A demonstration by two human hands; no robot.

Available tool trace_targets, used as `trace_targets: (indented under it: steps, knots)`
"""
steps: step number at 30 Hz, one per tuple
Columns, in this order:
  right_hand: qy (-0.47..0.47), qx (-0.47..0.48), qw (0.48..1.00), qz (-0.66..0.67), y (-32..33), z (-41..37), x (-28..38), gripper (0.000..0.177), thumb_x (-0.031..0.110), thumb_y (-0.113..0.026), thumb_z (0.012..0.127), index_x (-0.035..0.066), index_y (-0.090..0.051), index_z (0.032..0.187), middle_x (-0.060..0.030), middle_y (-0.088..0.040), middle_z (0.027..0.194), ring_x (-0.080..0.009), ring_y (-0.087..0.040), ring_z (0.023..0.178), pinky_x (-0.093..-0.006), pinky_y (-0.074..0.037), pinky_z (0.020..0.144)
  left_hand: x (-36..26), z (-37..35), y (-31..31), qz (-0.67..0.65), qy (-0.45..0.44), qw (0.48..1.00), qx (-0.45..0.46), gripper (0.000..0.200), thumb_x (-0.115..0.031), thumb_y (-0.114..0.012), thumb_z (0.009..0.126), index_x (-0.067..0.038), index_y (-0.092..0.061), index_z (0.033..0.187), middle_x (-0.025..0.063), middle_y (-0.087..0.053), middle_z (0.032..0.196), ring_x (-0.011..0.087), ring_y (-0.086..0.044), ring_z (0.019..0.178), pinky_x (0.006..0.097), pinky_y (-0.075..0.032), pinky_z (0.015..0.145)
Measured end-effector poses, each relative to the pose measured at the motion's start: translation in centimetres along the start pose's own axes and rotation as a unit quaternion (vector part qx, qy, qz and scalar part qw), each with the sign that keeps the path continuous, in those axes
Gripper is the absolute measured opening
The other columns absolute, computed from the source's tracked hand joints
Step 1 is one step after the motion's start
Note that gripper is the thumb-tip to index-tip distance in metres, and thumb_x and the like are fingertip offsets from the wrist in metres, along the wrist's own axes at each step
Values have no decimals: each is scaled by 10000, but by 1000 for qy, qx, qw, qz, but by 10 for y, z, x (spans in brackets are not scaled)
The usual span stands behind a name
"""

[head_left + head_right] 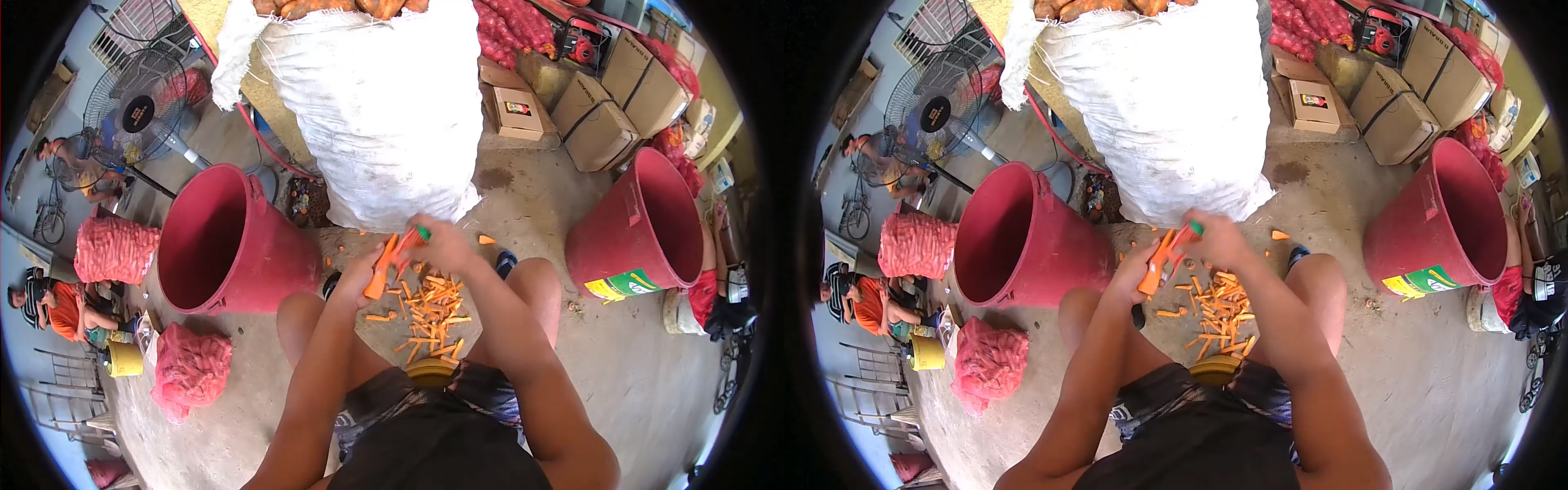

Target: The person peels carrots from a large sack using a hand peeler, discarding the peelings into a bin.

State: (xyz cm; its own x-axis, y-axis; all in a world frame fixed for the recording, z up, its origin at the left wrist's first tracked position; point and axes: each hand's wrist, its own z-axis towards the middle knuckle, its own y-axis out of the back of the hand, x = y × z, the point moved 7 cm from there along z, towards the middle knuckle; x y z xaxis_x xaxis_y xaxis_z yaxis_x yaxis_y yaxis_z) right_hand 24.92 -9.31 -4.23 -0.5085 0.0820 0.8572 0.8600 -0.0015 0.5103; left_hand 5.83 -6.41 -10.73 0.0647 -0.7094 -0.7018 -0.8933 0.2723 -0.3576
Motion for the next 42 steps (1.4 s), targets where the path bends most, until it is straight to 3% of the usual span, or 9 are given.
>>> trace_targets:
  steps: [3,8,10,19,26,33,36,40,42]
  knots:
    - [-68,-131,989,27,49,29,-46,625,340,-949,739,64,-633,1203,-138,-748,945,-260,-726,861,-406,-569,790,0,-6,7,53,5,998,29,336,-433,-549,1099,-138,-623,1241,34,-633,922,136,-620,711,322,-507,527]
    - [-82,-82,993,-31,20,5,-22,627,339,-954,742,65,-638,1210,-126,-749,940,-241,-716,851,-399,-565,791,3,11,18,-33,28,999,-19,445,-474,-549,1091,-139,-607,1379,19,-599,940,138,-603,667,319,-516,513]
    - [101,-21,995,-16,-25,-4,-7,633,327,-958,737,83,-639,1226,-120,-749,944,-230,-708,862,-397,-563,814,2,17,12,-31,10,999,39,380,-496,-567,1078,-164,-620,1255,31,-640,930,133,-616,691,303,-516,571]
    - [-69,-144,984,77,52,30,-65,614,300,-945,747,98,-634,1237,-130,-749,978,-238,-702,867,-405,-558,821,7,-4,4,25,58,993,99,376,-508,-559,1079,-142,-620,1137,33,-637,882,137,-624,685,303,-532,592]
    - [111,-40,993,-7,-20,-11,-1,568,274,-926,761,108,-650,1229,-152,-747,997,-266,-719,914,-401,-569,846,5,5,1,-47,6,999,-4,431,-517,-550,1083,-118,-653,1208,24,-639,890,135,-615,672,324,-522,561]
    - [-56,-155,983,75,48,25,-54,575,294,-940,762,99,-648,1217,-159,-741,959,-258,-712,880,-391,-567,838,8,8,7,51,4,999,16,440,-530,-531,1087,-136,-648,1243,27,-646,878,133,-606,646,310,-510,541]
    - [-61,-54,997,1,15,7,-20,581,312,-954,743,92,-654,1189,-146,-735,933,-224,-697,882,-388,-562,838,11,23,20,10,-1,1000,3,438,-532,-523,1089,-135,-648,1224,28,-647,871,138,-605,623,311,-503,521]
    - [114,-25,992,40,-23,-2,-5,556,321,-946,766,114,-660,1196,-87,-744,923,-169,-696,826,-331,-564,770,4,7,0,-9,-6,1000,13,438,-526,-493,1102,-129,-640,1214,20,-626,841,146,-580,576,313,-475,484]
    - [27,-60,998,27,10,10,-18,540,306,-939,777,102,-658,1191,-83,-748,926,-162,-694,819,-335,-565,768,5,3,-1,14,3,1000,11,437,-518,-486,1107,-127,-639,1227,15,-627,842,144,-590,596,312,-483,500]
